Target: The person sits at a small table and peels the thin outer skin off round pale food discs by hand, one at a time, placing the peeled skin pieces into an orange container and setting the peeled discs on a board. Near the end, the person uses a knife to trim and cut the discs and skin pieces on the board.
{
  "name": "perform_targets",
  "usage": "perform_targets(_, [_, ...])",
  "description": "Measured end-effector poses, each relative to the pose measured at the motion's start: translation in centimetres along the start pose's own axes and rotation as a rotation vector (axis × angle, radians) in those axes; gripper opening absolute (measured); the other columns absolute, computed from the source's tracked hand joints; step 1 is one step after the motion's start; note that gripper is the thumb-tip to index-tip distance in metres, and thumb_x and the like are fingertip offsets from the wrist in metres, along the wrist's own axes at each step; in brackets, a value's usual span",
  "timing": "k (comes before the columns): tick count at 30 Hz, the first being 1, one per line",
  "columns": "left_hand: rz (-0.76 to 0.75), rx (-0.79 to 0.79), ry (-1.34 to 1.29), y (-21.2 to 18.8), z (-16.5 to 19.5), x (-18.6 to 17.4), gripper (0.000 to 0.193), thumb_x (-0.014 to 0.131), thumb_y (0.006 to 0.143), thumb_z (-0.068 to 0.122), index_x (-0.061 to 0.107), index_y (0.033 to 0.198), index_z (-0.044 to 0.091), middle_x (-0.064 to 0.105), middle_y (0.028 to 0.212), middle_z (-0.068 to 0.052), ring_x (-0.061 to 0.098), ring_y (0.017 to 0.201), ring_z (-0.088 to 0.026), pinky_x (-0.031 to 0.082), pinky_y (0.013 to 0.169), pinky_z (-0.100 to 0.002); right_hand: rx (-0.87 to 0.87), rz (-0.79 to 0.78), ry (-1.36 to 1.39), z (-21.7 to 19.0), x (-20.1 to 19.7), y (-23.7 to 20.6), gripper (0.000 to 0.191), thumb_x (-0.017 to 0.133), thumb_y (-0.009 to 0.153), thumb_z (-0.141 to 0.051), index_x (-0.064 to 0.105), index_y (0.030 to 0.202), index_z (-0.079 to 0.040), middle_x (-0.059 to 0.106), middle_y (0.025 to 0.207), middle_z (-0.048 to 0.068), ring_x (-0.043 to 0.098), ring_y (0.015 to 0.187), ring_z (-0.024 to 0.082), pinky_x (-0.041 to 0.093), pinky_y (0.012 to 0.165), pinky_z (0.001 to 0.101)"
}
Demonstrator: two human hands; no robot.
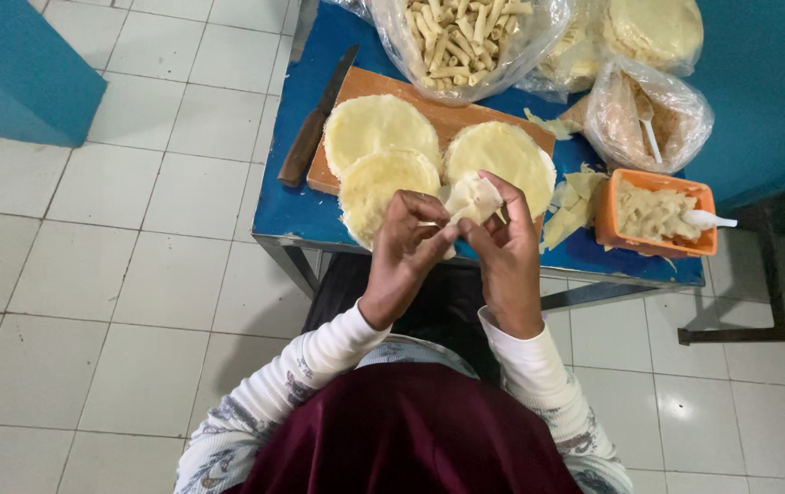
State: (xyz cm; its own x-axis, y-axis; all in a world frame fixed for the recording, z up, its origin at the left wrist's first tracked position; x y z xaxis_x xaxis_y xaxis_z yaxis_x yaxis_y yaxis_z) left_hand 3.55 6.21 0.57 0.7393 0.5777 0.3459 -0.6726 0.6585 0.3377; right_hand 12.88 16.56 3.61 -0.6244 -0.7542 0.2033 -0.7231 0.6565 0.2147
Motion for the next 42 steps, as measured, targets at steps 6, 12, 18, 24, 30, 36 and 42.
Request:
perform_targets(6, [0.008,-0.010,0.285,0.9,-0.5,-0.1,0.018,0.076,0.098,0.011,0.062,0.100,-0.001,0.070,0.091,-0.007,0.063,0.080,-0.009,0.052,0.069,-0.024,0.098,-0.015,-0.058,-1.1,0.5,-0.3,0.054,0.071,0.094,-0.002,0.052,0.144,-0.002,0.068,0.124,0.007,0.065,0.114,0.013,0.054,0.098,0.0260])
perform_targets(12, [0.007,0.109,0.275,0.4,-0.1,-0.5,0.012,0.067,0.103,0.007,0.059,0.098,0.000,0.067,0.103,-0.008,0.063,0.087,-0.010,0.056,0.077,-0.027,0.061,0.013,-0.081,-0.7,-1.0,-0.2,0.049,0.066,0.097,0.004,0.056,0.144,0.000,0.065,0.119,0.008,0.063,0.107,0.012,0.053,0.094,0.0268])
perform_targets(18, [0.038,0.173,0.011,0.2,0.8,-1.3,0.014,0.056,0.115,0.009,0.054,0.104,0.002,0.062,0.102,-0.009,0.058,0.098,-0.013,0.049,0.096,-0.028,0.119,0.075,0.136,1.4,-3.3,0.6,0.049,0.054,0.093,0.009,0.054,0.141,0.001,0.062,0.129,0.009,0.063,0.114,0.012,0.053,0.099,0.0268])
perform_targets(24, [0.019,-0.105,-0.195,0.6,-0.2,-1.6,0.018,0.057,0.113,0.015,0.045,0.120,0.005,0.058,0.104,-0.008,0.050,0.084,-0.012,0.042,0.074,-0.027,0.252,0.015,0.391,2.3,-4.2,1.0,0.048,0.054,0.098,0.006,0.054,0.145,0.001,0.062,0.128,0.009,0.062,0.108,0.015,0.050,0.094,0.0297])
perform_targets(30, [-0.233,0.177,0.387,2.7,1.4,-0.3,0.056,0.072,0.102,0.021,0.046,0.148,0.002,0.061,0.134,-0.010,0.062,0.115,-0.022,0.051,0.096,-0.033,0.199,-0.167,0.090,-1.7,-4.4,1.1,0.050,0.065,0.097,0.002,0.055,0.145,0.000,0.065,0.122,0.008,0.062,0.110,0.013,0.050,0.098,0.0272])
perform_targets(36, [-0.399,0.063,0.557,6.4,0.7,0.2,0.044,0.085,0.088,0.030,0.069,0.117,0.001,0.073,0.101,-0.011,0.070,0.091,-0.026,0.055,0.084,-0.034,0.129,-0.332,-0.325,-5.7,-5.9,2.4,0.057,0.074,0.089,0.000,0.059,0.143,-0.003,0.063,0.122,0.003,0.058,0.108,0.010,0.050,0.094,0.0238])
perform_targets(42, [-0.273,0.600,0.812,12.9,2.0,3.5,0.020,0.081,0.090,0.017,0.070,0.103,0.007,0.070,0.102,-0.008,0.063,0.097,-0.033,0.052,0.082,-0.043,-0.228,-0.184,-0.844,-8.3,-8.0,8.1,0.053,0.076,0.093,0.004,0.063,0.143,-0.007,0.070,0.119,0.003,0.065,0.100,0.011,0.054,0.087,0.0260])
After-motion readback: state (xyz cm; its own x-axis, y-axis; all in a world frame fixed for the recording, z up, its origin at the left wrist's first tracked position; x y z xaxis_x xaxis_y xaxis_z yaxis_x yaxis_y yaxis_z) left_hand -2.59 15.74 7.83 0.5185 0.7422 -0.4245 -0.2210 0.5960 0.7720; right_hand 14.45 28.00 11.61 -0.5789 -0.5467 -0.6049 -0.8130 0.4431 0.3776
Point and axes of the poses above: each hand's wrist, its own y-axis towards the middle knuckle, its own x-axis out of the palm, z = x × y, the point moved 4 cm from there along y, towards the middle knuckle
